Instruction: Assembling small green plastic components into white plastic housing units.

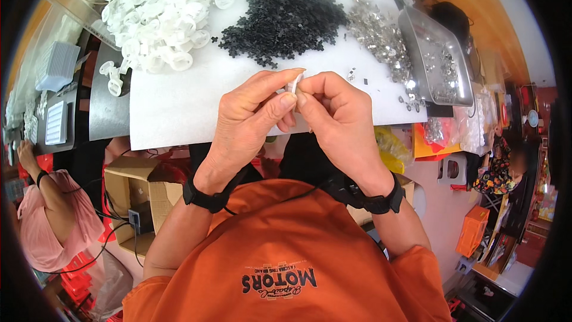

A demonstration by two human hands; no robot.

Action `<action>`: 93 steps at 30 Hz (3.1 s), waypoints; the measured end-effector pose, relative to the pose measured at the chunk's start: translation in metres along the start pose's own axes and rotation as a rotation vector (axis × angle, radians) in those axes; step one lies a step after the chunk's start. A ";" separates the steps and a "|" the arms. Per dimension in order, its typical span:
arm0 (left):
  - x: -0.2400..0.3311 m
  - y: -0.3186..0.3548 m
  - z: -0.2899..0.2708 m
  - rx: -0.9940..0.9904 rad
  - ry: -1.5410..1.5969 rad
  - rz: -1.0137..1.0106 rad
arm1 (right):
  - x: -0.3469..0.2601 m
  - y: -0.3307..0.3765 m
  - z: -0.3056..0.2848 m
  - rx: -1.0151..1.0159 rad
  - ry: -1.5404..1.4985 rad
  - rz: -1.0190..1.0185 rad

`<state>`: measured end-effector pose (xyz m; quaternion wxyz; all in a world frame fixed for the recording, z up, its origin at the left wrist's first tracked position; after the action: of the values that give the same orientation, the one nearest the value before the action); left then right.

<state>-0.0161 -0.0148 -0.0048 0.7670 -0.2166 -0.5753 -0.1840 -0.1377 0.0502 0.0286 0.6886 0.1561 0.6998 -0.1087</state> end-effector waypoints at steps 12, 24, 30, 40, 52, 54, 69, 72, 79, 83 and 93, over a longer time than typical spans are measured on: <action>-0.002 -0.002 -0.005 -0.024 0.248 -0.108 | -0.017 -0.007 -0.009 0.010 0.128 0.003; -0.006 -0.004 -0.004 -0.002 0.155 -0.017 | -0.010 -0.014 0.005 -0.064 0.088 -0.031; 0.000 -0.003 -0.002 -0.018 0.107 -0.048 | -0.027 -0.029 -0.023 -0.123 0.352 -0.033; 0.001 -0.001 0.000 -0.004 0.085 -0.073 | -0.012 -0.082 -0.056 -0.199 1.070 -0.473; 0.001 -0.002 0.000 -0.011 0.104 -0.086 | -0.017 -0.076 -0.052 -0.190 1.087 -0.390; 0.000 -0.002 0.000 -0.013 0.108 -0.082 | -0.018 -0.075 -0.052 -0.179 1.069 -0.389; 0.001 -0.001 0.001 0.007 0.104 -0.061 | -0.020 -0.059 -0.050 -0.089 1.094 -0.456; 0.001 -0.002 0.001 0.010 0.099 -0.055 | -0.022 -0.060 -0.049 -0.082 1.086 -0.429; 0.000 -0.002 0.000 0.019 0.126 -0.064 | -0.010 -0.065 -0.036 -0.033 1.266 -0.474; 0.000 -0.003 0.000 0.022 0.147 -0.070 | -0.006 -0.068 -0.043 -0.018 1.271 -0.561; -0.001 -0.004 -0.002 0.013 0.300 -0.210 | -0.023 -0.053 -0.036 -0.128 0.115 0.204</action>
<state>-0.0168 -0.0197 -0.0060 0.8222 -0.1206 -0.4750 -0.2897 -0.1910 0.0129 0.0492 0.6635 0.1883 0.7239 0.0159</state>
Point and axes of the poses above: each hand's wrist, its own y-axis away from the middle knuckle, its own z-axis out of the palm, x = y × z, the point moved 3 cm from there along -y, towards the middle knuckle, and after that the axes turned 7 degrees about x, right-handed, at the moved point
